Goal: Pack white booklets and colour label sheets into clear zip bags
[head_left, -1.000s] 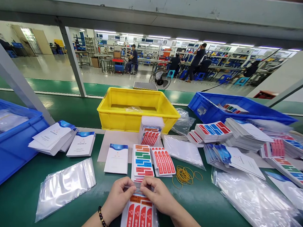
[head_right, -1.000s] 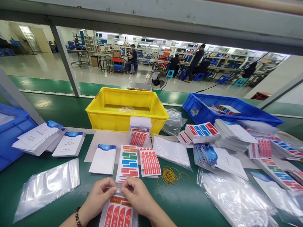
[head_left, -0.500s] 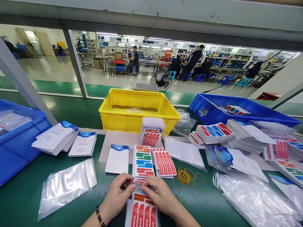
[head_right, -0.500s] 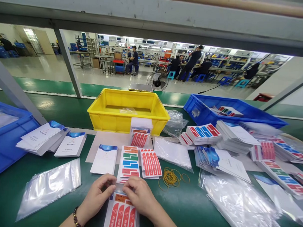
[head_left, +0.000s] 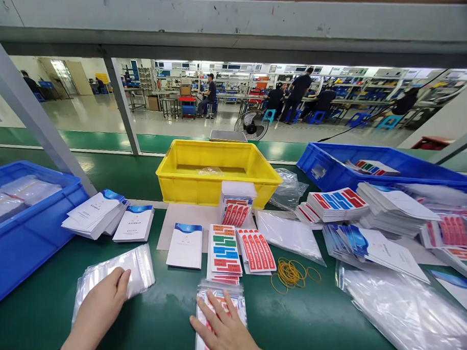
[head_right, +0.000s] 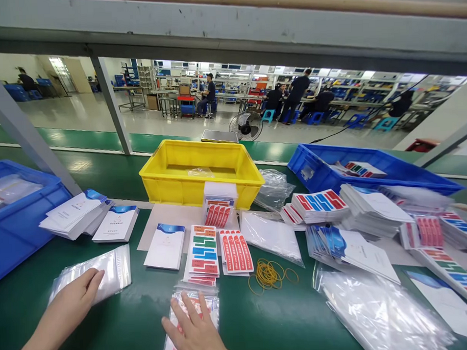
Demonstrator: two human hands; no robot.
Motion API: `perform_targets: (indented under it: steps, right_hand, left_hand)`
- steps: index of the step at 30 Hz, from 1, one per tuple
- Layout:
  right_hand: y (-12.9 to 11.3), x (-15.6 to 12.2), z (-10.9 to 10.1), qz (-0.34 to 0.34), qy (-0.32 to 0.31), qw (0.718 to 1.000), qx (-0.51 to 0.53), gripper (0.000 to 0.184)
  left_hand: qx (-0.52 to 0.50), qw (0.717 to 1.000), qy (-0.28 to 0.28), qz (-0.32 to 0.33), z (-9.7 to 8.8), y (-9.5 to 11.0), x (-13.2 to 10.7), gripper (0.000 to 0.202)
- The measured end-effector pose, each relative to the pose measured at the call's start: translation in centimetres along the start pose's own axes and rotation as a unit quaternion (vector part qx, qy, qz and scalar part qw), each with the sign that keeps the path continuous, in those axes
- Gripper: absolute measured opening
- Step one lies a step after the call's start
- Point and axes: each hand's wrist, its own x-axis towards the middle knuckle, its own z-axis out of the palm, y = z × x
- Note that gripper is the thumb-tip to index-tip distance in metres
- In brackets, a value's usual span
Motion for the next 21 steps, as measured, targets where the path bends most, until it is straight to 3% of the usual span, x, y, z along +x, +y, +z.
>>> perform_targets:
  steps: [3,6,10,13,16,19,21]
  right_hand:
    - [0.1,-0.1,1.0,-0.005,-0.007,1.000,-0.004,0.058]
    - [0.4,0.0,0.6,-0.016,0.019,1.000,-0.004,0.058]
    - [0.8,0.5,-2.3,-0.026,0.055,0.997,0.047,0.059]
    - [0.8,1.6,-5.6,0.020,0.091,0.987,0.132,0.037]
    - [0.4,3.1,-7.2,0.133,0.071,0.948,0.281,0.030]
    - [0.2,4.4,-6.4,0.250,0.036,0.866,0.432,0.047]
    - [0.4,4.9,-5.5,0.282,0.040,0.852,0.439,0.048]
  left_hand:
    - [0.063,0.996,-0.061,-0.032,0.2,-1.5,0.9,0.033]
    - [0.056,0.996,-0.066,-0.006,0.4,-2.4,1.4,0.024]
    - [0.031,0.998,-0.045,0.008,-0.6,-1.7,0.7,0.025]
    - [-0.013,0.998,-0.023,0.063,-0.9,0.4,-0.9,0.028]
    - [-0.070,0.987,-0.034,0.143,0.4,3.3,-2.7,0.030]
    - [-0.089,0.976,-0.042,0.193,2.7,6.1,-4.0,0.028]
    - [-0.097,0.971,-0.051,0.211,3.9,7.6,-4.1,0.026]
